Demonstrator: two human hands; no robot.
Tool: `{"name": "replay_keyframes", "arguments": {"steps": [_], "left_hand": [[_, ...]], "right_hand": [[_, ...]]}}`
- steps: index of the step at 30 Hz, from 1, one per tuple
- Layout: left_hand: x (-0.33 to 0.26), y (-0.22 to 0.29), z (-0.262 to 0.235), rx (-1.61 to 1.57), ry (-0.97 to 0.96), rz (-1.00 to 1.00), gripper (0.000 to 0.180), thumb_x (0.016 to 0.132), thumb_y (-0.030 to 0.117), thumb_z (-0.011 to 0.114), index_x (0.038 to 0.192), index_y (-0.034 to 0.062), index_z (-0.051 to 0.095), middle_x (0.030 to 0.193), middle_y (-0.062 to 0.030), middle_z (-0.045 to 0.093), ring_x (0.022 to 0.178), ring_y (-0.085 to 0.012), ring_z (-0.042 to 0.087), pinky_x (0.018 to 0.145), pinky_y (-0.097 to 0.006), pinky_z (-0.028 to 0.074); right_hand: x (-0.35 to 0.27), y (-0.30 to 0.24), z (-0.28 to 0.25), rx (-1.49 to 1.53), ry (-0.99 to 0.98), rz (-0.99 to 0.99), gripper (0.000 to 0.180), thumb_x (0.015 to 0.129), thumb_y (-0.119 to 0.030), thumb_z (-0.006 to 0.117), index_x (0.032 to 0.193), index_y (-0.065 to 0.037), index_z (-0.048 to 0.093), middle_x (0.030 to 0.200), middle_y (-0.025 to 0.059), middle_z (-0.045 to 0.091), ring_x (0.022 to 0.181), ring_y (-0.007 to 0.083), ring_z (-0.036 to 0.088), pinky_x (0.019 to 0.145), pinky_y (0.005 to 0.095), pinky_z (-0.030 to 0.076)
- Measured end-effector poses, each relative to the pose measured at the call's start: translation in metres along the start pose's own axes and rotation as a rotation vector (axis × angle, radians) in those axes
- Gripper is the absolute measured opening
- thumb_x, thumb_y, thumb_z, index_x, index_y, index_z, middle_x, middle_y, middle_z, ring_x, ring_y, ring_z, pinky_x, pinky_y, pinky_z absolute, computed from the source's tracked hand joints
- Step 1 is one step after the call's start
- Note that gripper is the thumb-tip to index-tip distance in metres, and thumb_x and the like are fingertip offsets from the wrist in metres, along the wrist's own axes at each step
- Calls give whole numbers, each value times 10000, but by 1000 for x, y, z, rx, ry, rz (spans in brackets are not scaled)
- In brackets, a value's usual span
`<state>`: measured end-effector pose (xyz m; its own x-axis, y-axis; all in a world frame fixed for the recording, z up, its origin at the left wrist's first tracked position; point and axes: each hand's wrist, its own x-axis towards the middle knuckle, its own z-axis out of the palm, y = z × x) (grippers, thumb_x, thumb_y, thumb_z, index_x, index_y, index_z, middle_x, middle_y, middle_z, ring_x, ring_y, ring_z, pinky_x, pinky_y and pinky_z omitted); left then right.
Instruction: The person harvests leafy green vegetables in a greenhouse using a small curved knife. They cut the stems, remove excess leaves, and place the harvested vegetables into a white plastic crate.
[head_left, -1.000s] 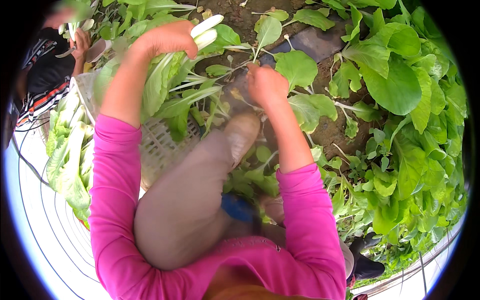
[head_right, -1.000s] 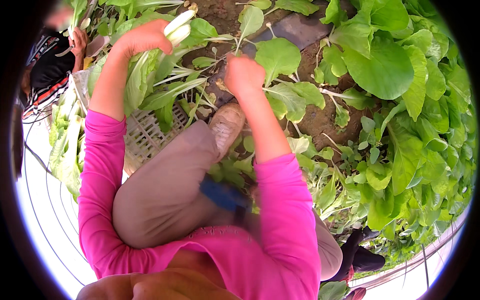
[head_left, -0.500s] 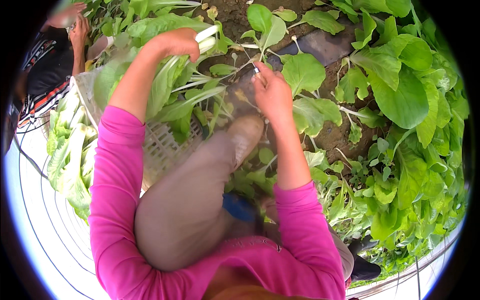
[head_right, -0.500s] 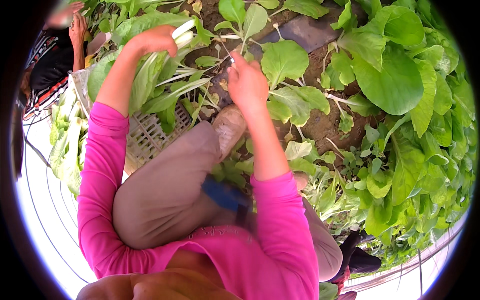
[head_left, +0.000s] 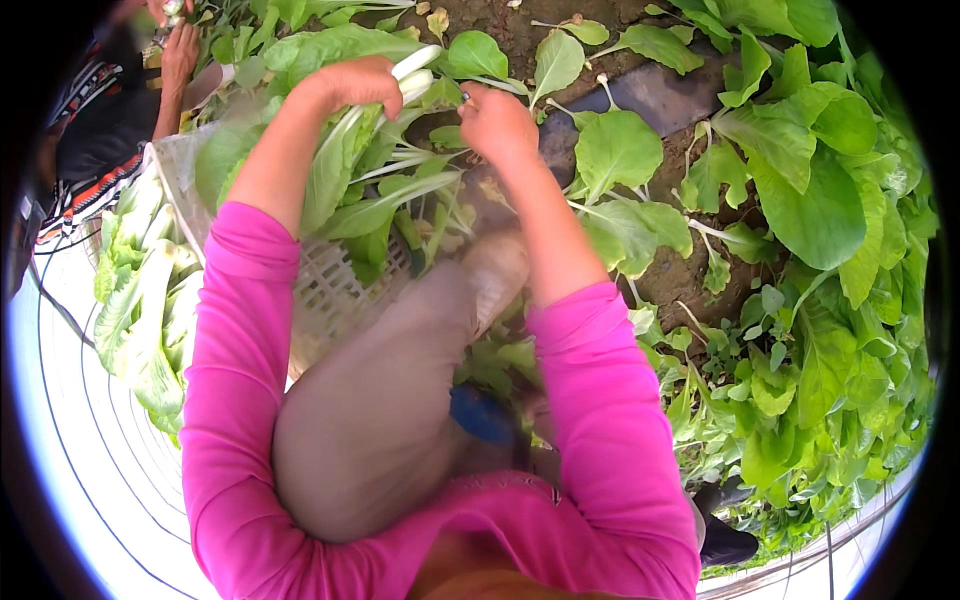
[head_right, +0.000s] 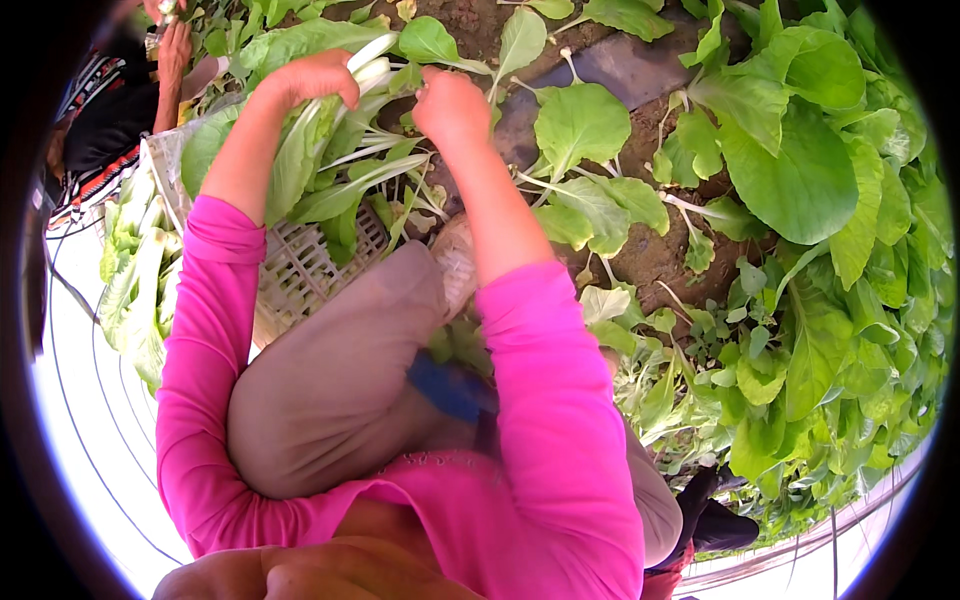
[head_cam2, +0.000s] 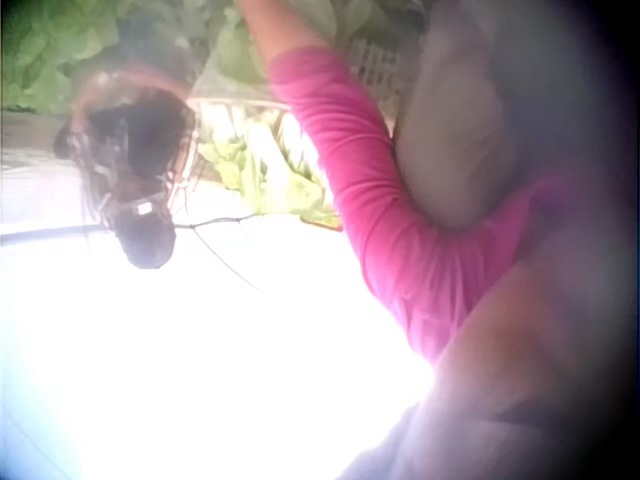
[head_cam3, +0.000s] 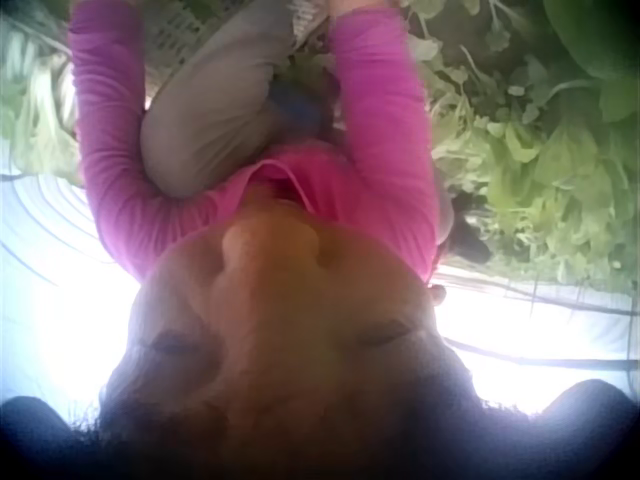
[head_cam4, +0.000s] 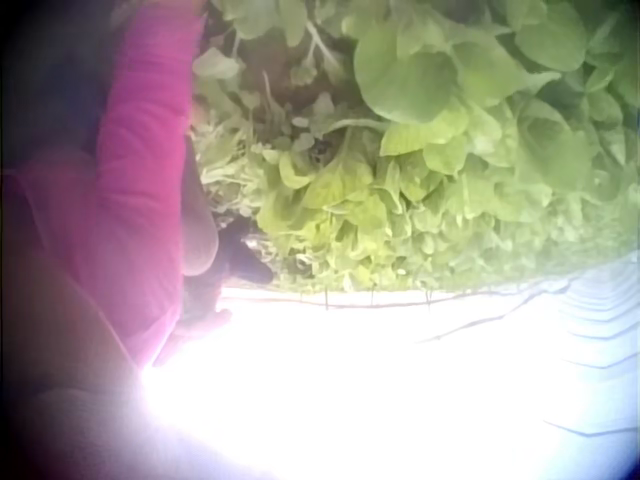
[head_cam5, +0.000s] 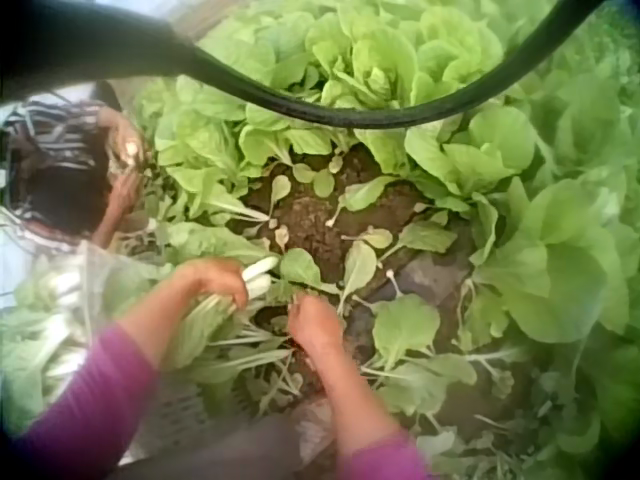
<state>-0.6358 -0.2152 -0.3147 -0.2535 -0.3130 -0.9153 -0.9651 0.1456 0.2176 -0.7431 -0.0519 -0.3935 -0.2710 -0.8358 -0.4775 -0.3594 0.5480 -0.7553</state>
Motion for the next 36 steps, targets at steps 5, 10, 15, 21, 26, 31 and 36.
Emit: {"name": "replay_keyframes", "arguments": {"steps": [5,10,15,21,26,31,36], "left_hand": [[8,-4,6,111,19,-53,340,527,130,674,824,-23,612,802,-125,597,747,-230,545,692,-324,441],[13,-10,9,145,-23,-72,347,538,131,682,847,-18,628,827,-136,614,756,-262,559,707,-348,446],[14,-8,15,158,-85,-79,354,540,135,692,849,-26,628,829,-144,614,756,-266,560,707,-351,447],[12,-5,17,150,-96,-76,327,524,81,682,830,-21,624,800,-121,627,723,-222,573,701,-306,454],[10,-9,16,81,-135,-111,325,531,98,686,824,-29,627,808,-134,626,735,-232,574,699,-313,459],[9,-5,20,145,-124,-73,336,530,77,681,845,-30,631,799,-129,634,705,-224,585,673,-306,473],[13,-6,24,181,-136,-39,354,526,88,690,852,-40,638,817,-139,639,716,-221,585,670,-311,463]], "right_hand": [[14,25,-21,-79,-57,139,338,848,-258,515,1179,-247,580,1068,101,637,978,314,602,813,415,483],[-8,25,-30,38,74,135,335,855,-248,511,1179,-197,577,1026,145,637,956,321,605,801,425,479],[-40,-9,-14,99,81,106,335,866,-234,507,1187,-148,550,992,203,614,919,354,602,787,449,475],[-31,-3,29,160,102,185,383,877,-207,497,1256,-149,486,952,218,580,894,381,586,761,465,473],[-38,-5,27,227,164,224,407,873,-200,507,1270,-113,477,960,220,586,892,380,584,770,463,470],[-30,-1,35,234,102,225,404,864,-177,508,1248,-58,481,974,234,609,925,384,584,784,459,465],[-24,-14,42,280,124,239,354,854,-144,495,1179,-5,501,963,252,617,960,390,580,807,460,455]]}}
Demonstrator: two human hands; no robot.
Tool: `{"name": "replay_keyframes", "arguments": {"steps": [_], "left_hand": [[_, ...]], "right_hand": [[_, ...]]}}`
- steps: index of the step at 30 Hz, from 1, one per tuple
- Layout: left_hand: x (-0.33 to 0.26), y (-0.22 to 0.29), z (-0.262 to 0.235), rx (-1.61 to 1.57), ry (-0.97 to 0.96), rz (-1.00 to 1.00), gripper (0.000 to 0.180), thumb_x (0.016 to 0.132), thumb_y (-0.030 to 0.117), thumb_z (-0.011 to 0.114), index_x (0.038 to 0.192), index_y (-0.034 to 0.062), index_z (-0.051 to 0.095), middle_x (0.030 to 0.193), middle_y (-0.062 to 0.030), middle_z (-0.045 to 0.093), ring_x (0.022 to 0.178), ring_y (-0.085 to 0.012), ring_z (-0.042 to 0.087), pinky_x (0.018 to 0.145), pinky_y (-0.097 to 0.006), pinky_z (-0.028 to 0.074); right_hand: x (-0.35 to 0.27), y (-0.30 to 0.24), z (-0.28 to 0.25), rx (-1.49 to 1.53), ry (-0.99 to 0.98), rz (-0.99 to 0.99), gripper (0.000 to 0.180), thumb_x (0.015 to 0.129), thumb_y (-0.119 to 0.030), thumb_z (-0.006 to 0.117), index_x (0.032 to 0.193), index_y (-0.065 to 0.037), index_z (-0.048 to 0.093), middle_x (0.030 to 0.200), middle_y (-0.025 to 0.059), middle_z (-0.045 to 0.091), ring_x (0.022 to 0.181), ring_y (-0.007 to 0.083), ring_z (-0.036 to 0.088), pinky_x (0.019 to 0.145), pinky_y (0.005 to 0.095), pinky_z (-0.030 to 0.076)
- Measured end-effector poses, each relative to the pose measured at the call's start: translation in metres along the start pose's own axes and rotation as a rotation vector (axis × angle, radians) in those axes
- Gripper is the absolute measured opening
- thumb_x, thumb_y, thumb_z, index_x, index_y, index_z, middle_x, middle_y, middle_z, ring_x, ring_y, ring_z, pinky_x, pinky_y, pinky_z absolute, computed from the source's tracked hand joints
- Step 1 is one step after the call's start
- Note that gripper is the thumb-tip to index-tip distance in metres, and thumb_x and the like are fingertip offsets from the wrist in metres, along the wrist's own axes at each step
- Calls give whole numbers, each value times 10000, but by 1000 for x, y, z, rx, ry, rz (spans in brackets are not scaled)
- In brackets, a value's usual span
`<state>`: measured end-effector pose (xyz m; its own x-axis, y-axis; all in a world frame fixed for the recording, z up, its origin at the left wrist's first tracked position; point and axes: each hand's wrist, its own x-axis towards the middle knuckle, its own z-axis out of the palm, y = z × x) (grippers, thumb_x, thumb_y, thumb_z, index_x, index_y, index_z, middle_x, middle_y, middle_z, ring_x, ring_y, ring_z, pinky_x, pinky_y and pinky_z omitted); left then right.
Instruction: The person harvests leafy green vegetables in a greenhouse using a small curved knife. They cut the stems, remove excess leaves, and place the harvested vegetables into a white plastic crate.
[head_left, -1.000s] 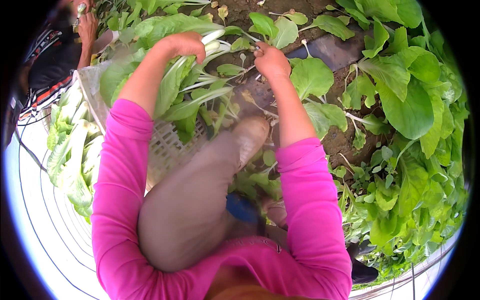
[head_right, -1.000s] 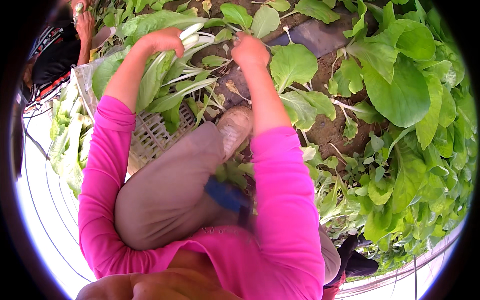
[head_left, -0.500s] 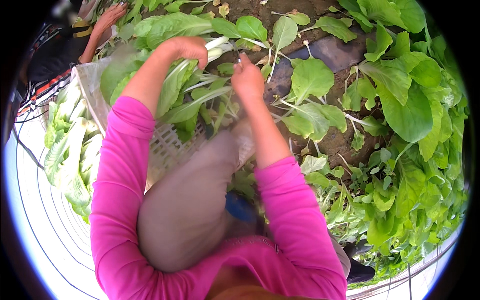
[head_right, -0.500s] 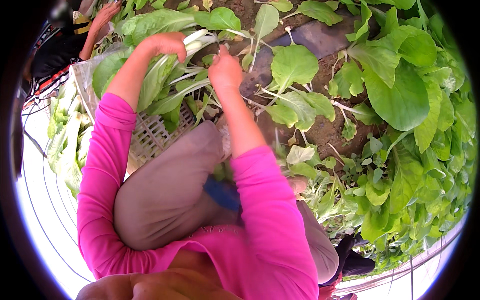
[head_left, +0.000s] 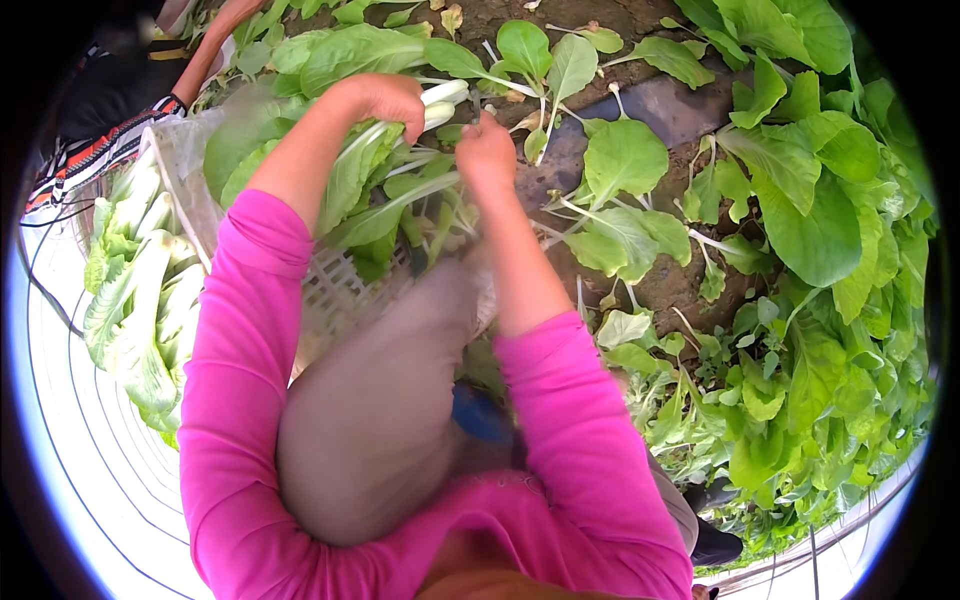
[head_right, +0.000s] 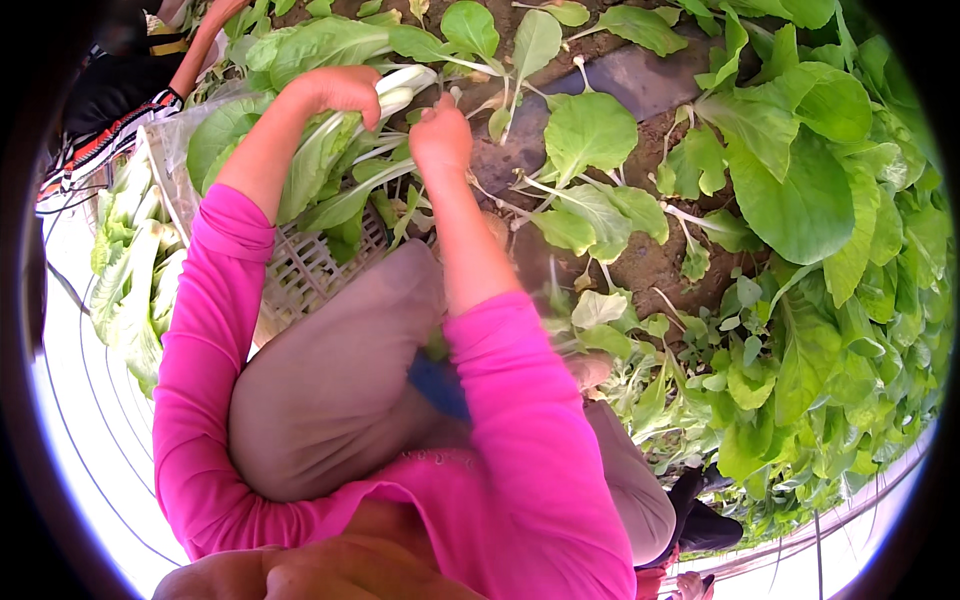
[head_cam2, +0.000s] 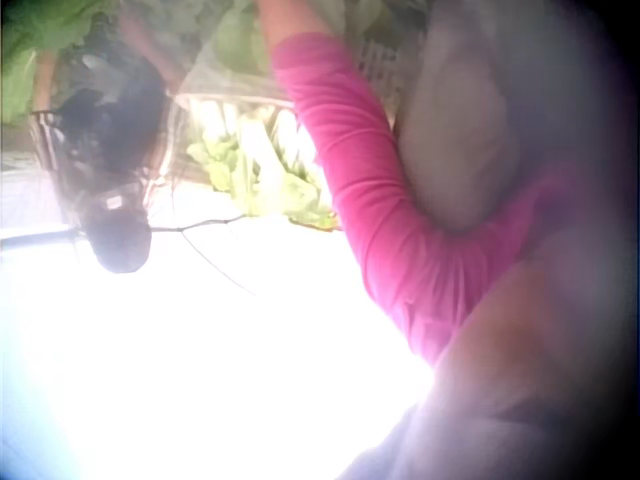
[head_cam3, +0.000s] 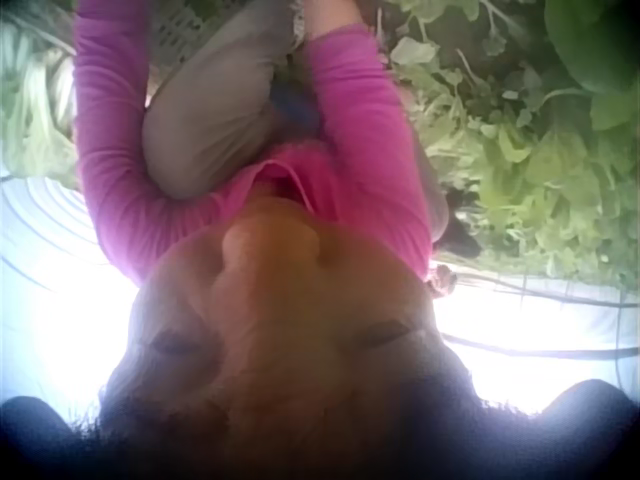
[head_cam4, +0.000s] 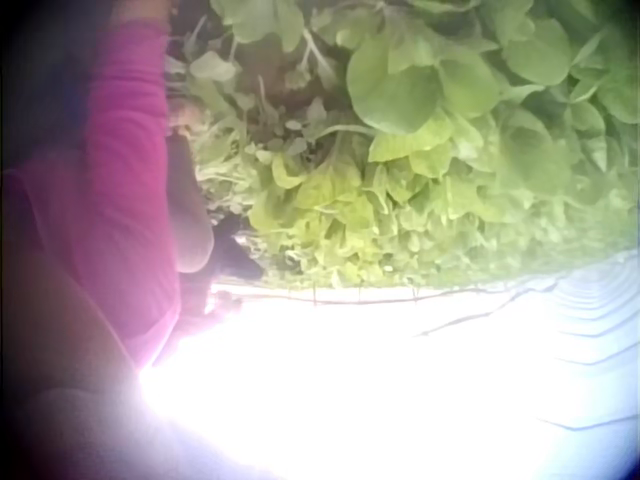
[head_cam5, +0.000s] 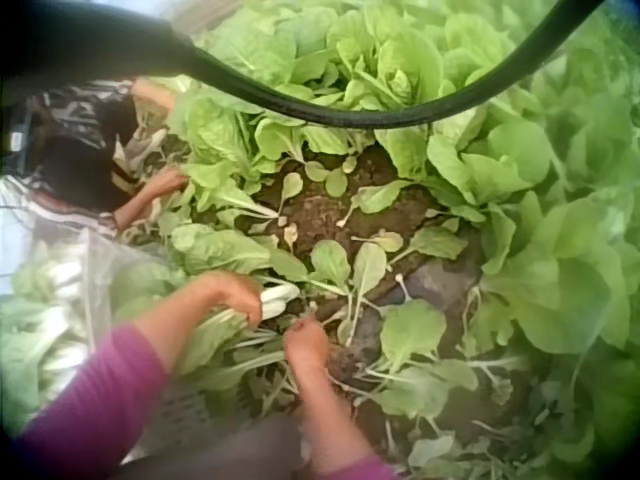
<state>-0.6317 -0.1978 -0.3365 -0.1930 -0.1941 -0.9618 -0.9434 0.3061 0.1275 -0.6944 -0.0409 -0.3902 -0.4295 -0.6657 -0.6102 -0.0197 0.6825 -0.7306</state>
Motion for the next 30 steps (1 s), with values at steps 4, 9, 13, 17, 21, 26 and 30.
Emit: {"name": "replay_keyframes", "arguments": {"steps": [4,9,13,17,21,26,30], "left_hand": [[-1,2,-2,-68,-32,-35,356,514,108,702,832,-41,641,821,-145,637,752,-232,579,701,-314,450],[-9,2,-2,13,25,-44,362,506,113,709,824,-44,637,816,-147,635,746,-240,574,711,-324,449],[-23,-1,-13,-47,80,4,421,507,125,709,884,-42,628,837,-141,635,758,-235,563,718,-308,443],[-61,27,-21,-168,-82,285,497,509,120,708,984,-10,636,827,-80,624,767,-173,548,726,-270,445],[-91,58,-4,-98,-171,454,562,521,110,717,1060,-2,606,874,-56,612,798,-142,540,725,-277,459],[-98,75,36,52,-92,703,587,589,51,680,1152,-28,532,1184,-97,498,958,-198,547,818,-300,459],[-121,100,55,-81,159,758,566,633,46,672,1182,4,542,1201,-99,502,1050,-200,529,896,-309,438]], "right_hand": [[2,-5,10,91,-9,44,346,858,-144,489,1172,3,487,950,276,607,962,407,573,811,462,456],[-17,7,8,-80,-106,54,359,864,-157,489,1189,-6,467,994,288,587,967,396,578,822,459,459],[-51,18,-17,129,94,17,393,864,-227,533,1190,-13,475,986,259,592,890,399,588,798,445,466],[-68,22,-49,459,410,3,393,808,-187,671,1115,-14,498,981,184,617,866,288,612,761,376,482],[-64,14,-71,1066,477,-191,482,733,-77,759,1100,-26,451,978,105,626,822,165,613,676,285,503],[-75,5,-98,1238,412,-202,484,731,-28,747,1077,-51,409,995,108,617,794,134,619,527,190,479],[-83,15,-129,1149,650,-383,459,743,-22,728,1083,-52,422,1030,156,605,865,177,615,619,239,504]]}}
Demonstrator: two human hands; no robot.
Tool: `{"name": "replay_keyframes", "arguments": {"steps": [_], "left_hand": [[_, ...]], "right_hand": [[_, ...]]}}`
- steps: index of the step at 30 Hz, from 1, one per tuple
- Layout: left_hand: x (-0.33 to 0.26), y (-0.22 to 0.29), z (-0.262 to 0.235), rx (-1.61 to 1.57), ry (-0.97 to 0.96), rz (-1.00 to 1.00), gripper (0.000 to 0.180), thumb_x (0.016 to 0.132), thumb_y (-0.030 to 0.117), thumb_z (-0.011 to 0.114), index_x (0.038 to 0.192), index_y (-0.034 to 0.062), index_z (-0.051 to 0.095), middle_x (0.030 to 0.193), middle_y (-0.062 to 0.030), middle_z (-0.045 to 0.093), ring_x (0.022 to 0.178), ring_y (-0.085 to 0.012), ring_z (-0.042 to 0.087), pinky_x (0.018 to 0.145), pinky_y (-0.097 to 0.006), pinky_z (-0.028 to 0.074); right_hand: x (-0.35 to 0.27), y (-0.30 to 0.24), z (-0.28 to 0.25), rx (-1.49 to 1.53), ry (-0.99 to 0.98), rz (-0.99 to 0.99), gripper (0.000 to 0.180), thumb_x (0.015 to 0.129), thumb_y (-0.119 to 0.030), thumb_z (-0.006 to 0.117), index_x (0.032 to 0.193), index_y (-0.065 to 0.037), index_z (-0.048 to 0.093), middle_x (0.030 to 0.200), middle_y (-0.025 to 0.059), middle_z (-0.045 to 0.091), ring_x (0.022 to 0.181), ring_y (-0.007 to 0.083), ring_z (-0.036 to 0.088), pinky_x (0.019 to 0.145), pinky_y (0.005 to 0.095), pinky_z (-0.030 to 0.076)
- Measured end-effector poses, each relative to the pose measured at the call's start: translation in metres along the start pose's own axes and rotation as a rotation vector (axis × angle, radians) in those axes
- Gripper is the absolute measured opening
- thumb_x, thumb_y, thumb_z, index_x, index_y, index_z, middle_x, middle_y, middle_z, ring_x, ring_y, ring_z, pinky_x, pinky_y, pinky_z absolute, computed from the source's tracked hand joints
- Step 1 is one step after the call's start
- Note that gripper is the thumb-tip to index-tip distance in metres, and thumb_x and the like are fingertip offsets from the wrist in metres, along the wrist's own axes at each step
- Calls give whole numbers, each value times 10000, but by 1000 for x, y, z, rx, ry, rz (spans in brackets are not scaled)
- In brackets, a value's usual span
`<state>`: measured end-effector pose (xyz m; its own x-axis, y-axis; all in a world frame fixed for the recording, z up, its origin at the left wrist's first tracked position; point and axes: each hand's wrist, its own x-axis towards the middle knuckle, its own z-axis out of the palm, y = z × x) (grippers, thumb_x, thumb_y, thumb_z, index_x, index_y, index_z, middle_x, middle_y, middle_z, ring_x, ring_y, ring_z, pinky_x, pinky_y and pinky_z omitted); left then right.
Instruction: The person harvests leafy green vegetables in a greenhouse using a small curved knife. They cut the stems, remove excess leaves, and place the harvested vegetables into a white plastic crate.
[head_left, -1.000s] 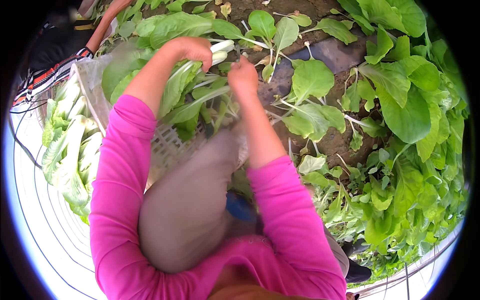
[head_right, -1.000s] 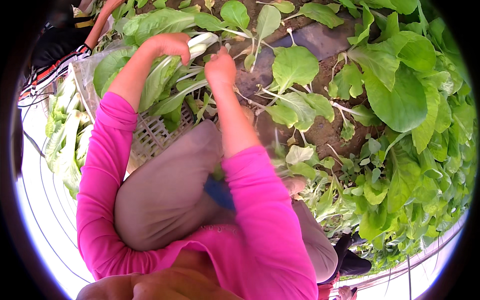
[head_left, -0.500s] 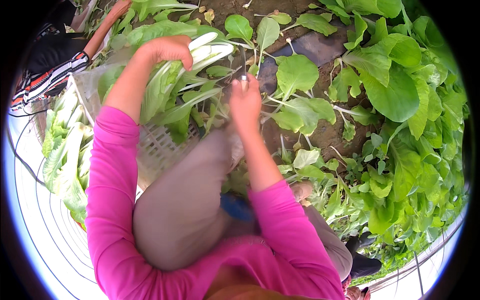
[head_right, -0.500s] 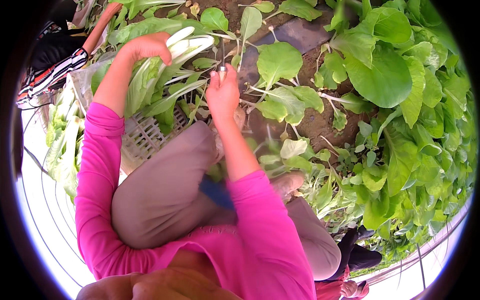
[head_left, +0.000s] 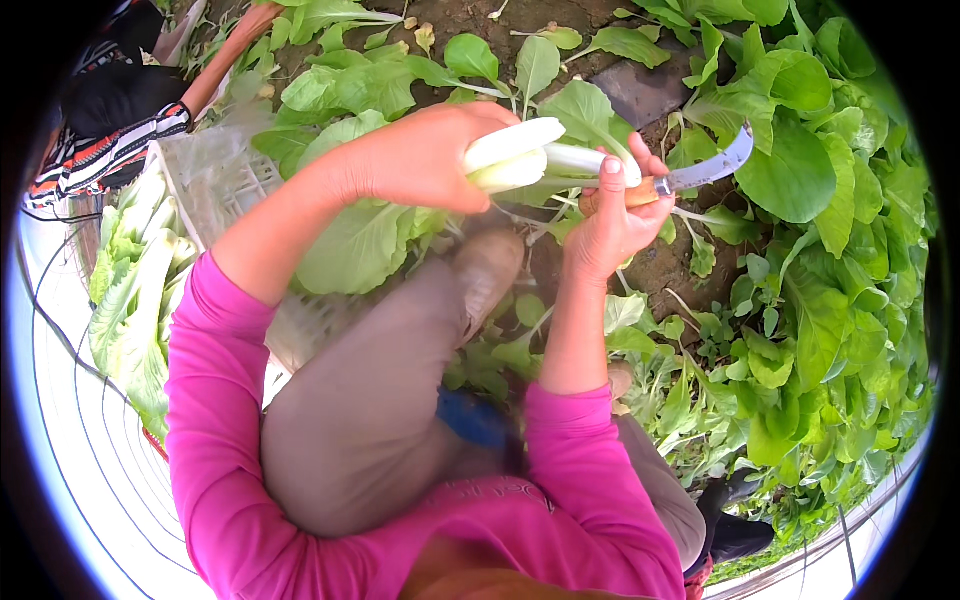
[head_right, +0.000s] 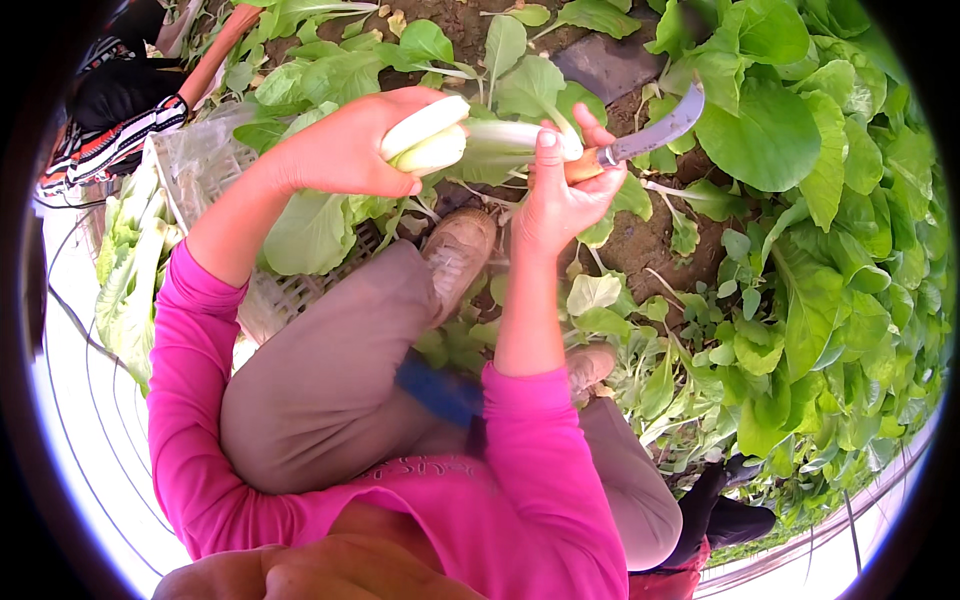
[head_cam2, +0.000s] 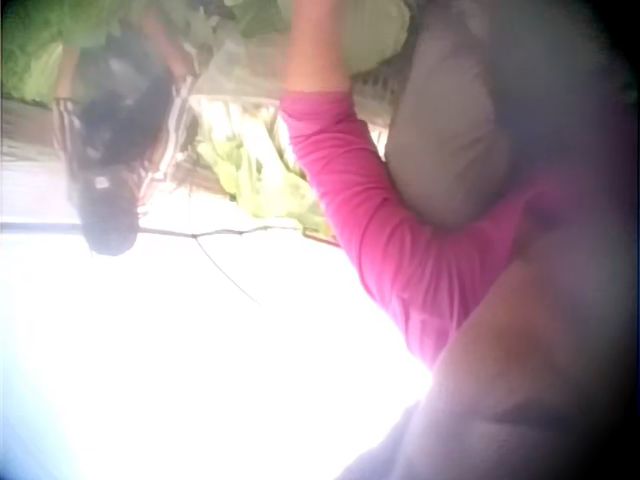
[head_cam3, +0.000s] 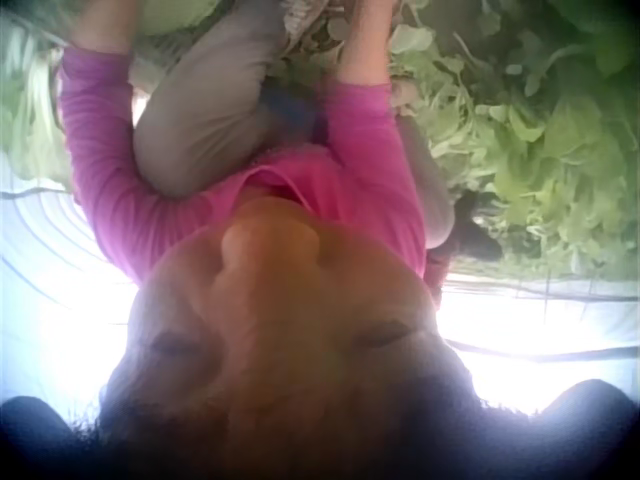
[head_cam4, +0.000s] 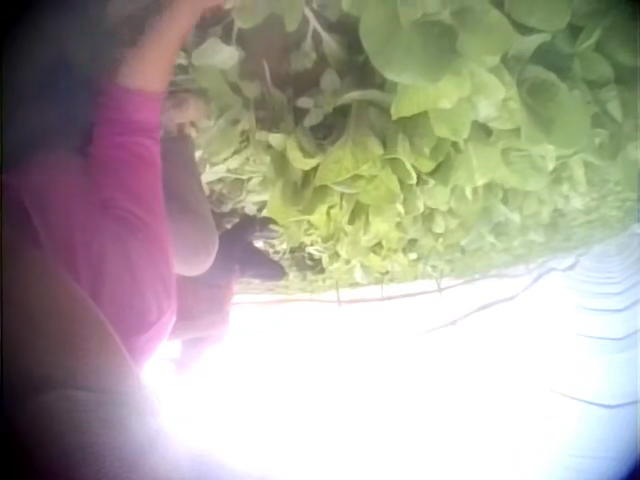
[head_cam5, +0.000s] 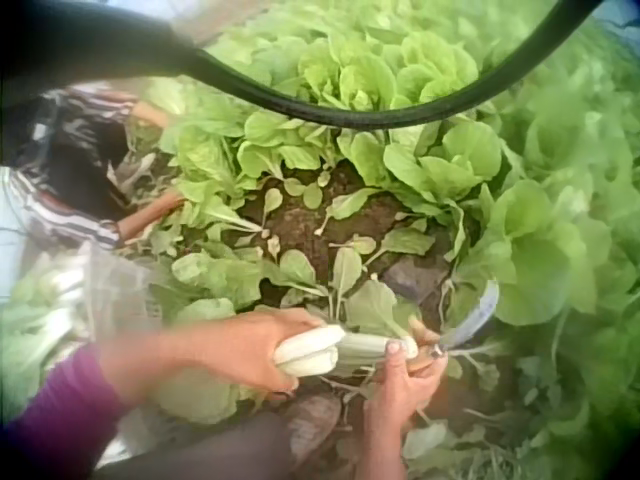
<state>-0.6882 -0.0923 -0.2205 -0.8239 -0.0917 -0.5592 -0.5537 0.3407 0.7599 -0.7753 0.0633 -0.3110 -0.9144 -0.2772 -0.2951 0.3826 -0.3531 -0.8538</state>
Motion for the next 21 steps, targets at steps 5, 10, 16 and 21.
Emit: {"name": "replay_keyframes", "arguments": {"steps": [5,10,16,21], "left_hand": [[5,6,38,166,302,387,682,655,71,691,1302,67,476,1302,-97,478,1189,-216,465,1017,-341,341],[15,0,54,-210,87,274,850,679,101,702,1421,96,288,1305,-102,475,1182,-210,463,1013,-337,340],[13,3,33,-361,9,94,849,660,97,704,1409,85,305,1169,-57,563,1009,-123,524,907,-296,414],[3,-23,-45,-333,112,-124,637,623,98,669,1236,24,513,995,-62,612,901,-130,535,841,-261,419]], "right_hand": [[-14,-11,-9,92,-327,-133,491,723,-60,753,1100,-70,440,1082,180,586,929,222,589,776,321,497],[-20,-19,0,292,-208,14,435,779,-75,714,1096,-64,415,1014,164,606,909,191,588,781,296,492],[-22,-21,18,199,-164,109,373,845,-171,662,1120,-48,442,1033,137,605,837,151,582,722,261,490],[-10,-12,12,-214,-303,197,345,922,-260,545,1158,-9,566,949,35,598,736,82,533,662,197,441]]}}
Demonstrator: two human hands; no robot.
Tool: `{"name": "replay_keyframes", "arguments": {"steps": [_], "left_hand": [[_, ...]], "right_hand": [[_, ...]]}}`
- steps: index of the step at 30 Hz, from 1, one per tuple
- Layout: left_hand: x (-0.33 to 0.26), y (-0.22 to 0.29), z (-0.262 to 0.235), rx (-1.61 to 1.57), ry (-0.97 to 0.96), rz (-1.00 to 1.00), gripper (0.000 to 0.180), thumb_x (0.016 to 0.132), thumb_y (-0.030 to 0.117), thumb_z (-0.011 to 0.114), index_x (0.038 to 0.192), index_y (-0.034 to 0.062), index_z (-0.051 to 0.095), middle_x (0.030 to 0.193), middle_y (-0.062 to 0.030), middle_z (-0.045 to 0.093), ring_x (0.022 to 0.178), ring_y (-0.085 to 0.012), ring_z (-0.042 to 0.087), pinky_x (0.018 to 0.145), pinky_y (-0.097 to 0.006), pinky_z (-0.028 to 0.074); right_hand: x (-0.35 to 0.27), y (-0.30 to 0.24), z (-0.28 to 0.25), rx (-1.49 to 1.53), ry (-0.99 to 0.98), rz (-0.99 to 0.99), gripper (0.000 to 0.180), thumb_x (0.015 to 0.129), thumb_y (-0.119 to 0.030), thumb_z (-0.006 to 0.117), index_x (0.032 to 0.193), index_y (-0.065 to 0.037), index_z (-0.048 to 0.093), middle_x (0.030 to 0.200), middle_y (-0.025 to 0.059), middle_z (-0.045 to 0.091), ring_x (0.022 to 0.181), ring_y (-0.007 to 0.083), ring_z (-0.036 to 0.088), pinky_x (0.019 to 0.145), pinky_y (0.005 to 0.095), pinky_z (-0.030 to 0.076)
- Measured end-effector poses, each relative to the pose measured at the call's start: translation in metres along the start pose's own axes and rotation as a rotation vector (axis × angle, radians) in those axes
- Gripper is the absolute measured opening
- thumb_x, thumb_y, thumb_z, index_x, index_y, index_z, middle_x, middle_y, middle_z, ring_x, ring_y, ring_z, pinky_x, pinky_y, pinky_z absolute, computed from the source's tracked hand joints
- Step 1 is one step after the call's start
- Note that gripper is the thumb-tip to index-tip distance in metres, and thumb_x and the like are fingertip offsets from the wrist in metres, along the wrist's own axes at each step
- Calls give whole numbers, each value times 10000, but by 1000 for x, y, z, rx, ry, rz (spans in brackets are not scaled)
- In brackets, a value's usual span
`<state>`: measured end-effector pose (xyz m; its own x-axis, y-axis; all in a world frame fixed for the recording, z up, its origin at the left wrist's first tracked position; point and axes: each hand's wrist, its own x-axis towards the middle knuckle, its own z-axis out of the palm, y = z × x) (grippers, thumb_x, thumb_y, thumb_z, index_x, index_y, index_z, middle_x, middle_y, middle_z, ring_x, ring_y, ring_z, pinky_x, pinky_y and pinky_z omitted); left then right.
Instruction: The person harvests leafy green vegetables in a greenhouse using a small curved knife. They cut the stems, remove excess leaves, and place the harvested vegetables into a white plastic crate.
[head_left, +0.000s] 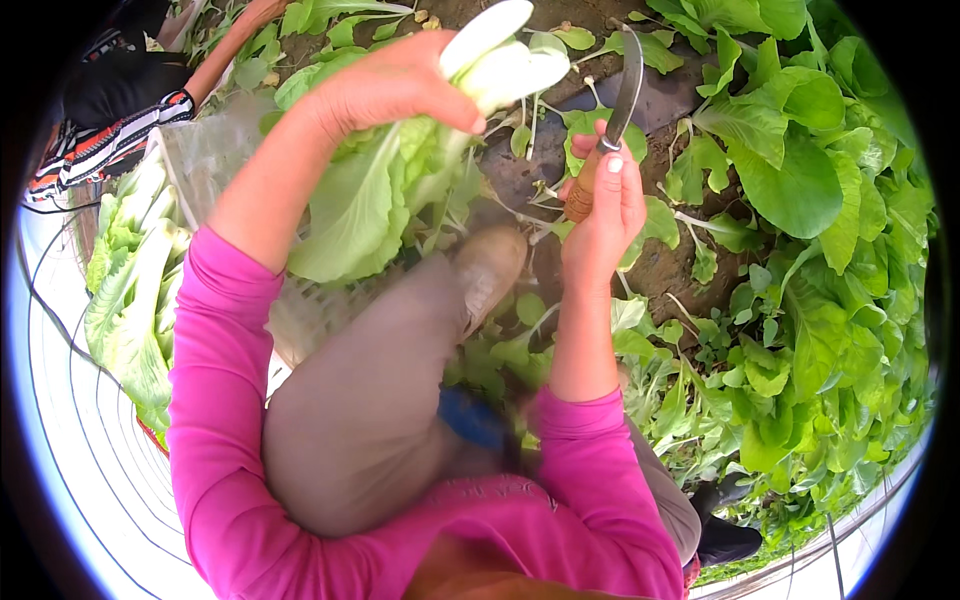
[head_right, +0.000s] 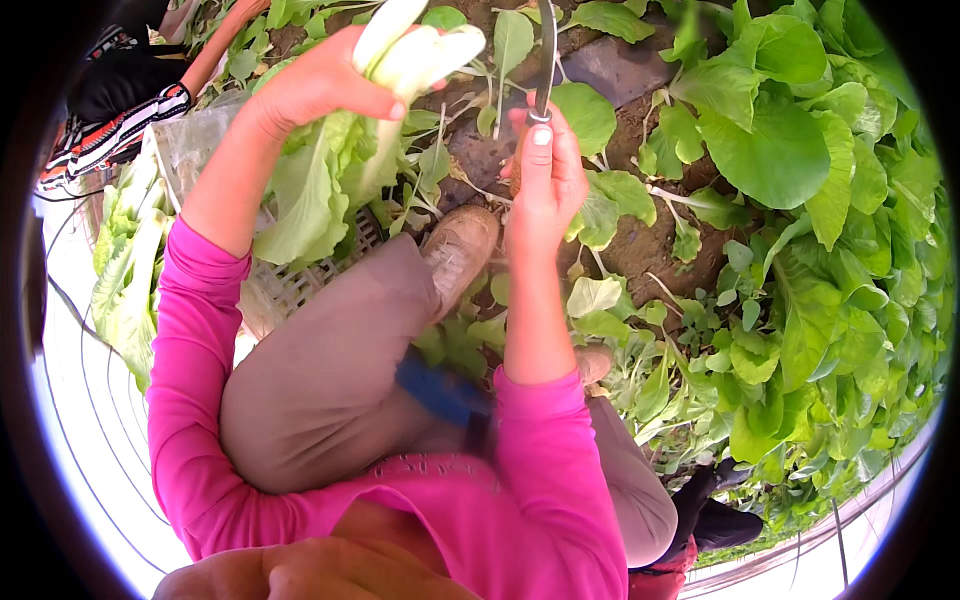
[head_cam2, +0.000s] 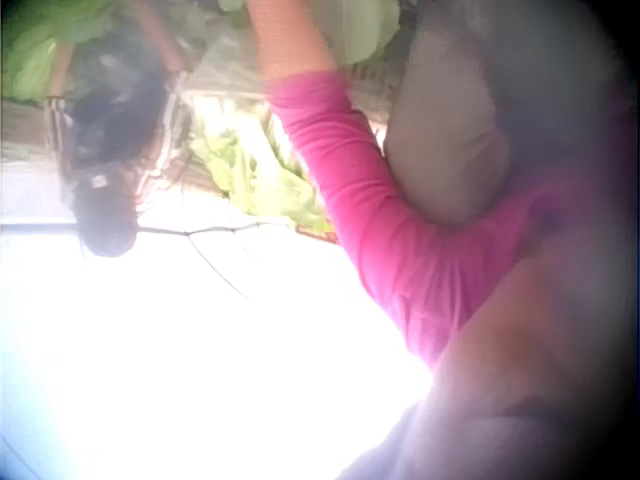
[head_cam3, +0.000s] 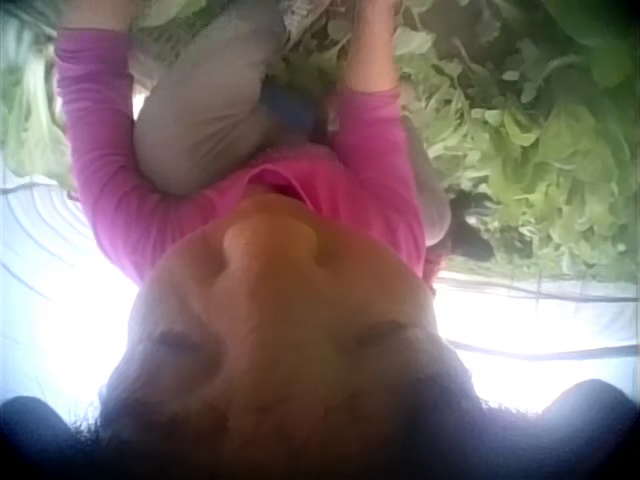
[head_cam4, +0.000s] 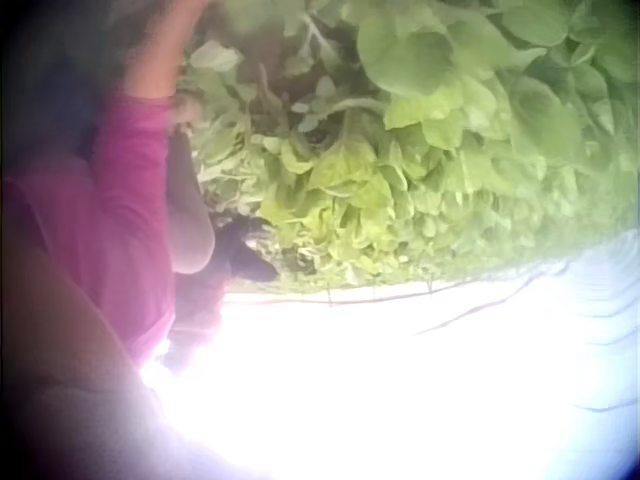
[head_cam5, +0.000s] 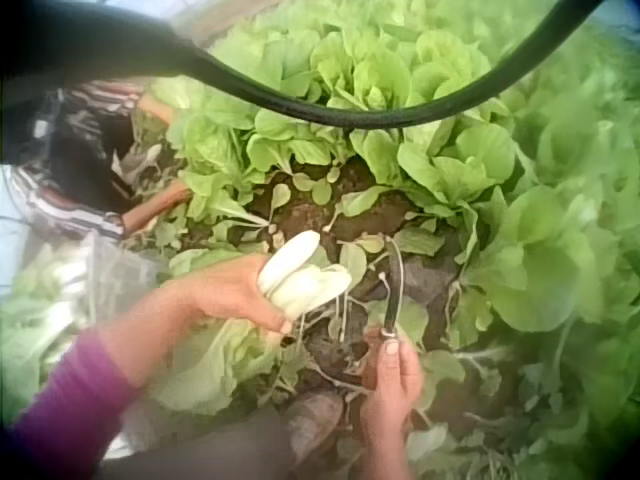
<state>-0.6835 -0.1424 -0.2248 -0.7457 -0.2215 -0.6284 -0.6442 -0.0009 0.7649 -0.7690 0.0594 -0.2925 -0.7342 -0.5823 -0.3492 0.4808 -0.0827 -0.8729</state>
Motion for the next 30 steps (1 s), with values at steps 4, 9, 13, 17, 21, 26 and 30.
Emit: {"name": "replay_keyframes", "arguments": {"steps": [4,9,13,17,21,26,30], "left_hand": [[-31,27,-66,144,239,24,360,667,122,678,1019,55,650,1114,-132,613,792,-179,595,716,-299,458],[13,-41,-85,135,136,-283,433,560,108,692,965,-15,605,866,-96,631,783,-169,573,703,-287,462],[41,-114,-81,582,184,-373,331,521,159,665,780,-41,613,751,-131,617,671,-240,569,639,-327,468],[45,-119,-69,759,72,-508,428,521,173,675,885,-50,640,1117,-232,537,868,-303,600,762,-357,486],[51,-120,-61,800,-41,-658,509,536,194,688,990,-32,644,1348,-267,336,1036,-337,558,887,-388,453],[51,-124,-53,896,-100,-687,411,607,215,651,942,-22,662,1242,-263,475,1081,-318,537,885,-411,446],[52,-128,-54,882,-130,-695,383,629,222,631,924,-19,668,1143,-266,560,1235,-293,419,898,-420,437]], "right_hand": [[10,33,-11,-572,-286,132,325,907,-299,518,1138,-98,624,918,89,663,762,175,606,693,286,476],[38,73,23,-1175,-514,133,309,868,-304,518,1150,-218,612,947,162,649,877,333,618,754,431,479],[75,95,41,-1147,-253,28,310,887,-289,489,1167,-201,589,928,157,655,880,334,619,743,438,479],[87,84,42,-1030,-154,106,321,894,-309,475,1180,-210,584,966,134,657,902,336,616,758,432,482],[84,91,60,-1087,-387,115,336,889,-341,477,1192,-237,580,1011,100,655,943,317,612,811,401,475],[111,124,80,-1111,-501,183,338,889,-366,478,1200,-276,577,1134,73,618,1035,278,585,843,406,460],[132,146,79,-1027,-570,271,345,883,-367,487,1198,-264,582,1147,51,616,1050,264,579,866,386,444]]}}
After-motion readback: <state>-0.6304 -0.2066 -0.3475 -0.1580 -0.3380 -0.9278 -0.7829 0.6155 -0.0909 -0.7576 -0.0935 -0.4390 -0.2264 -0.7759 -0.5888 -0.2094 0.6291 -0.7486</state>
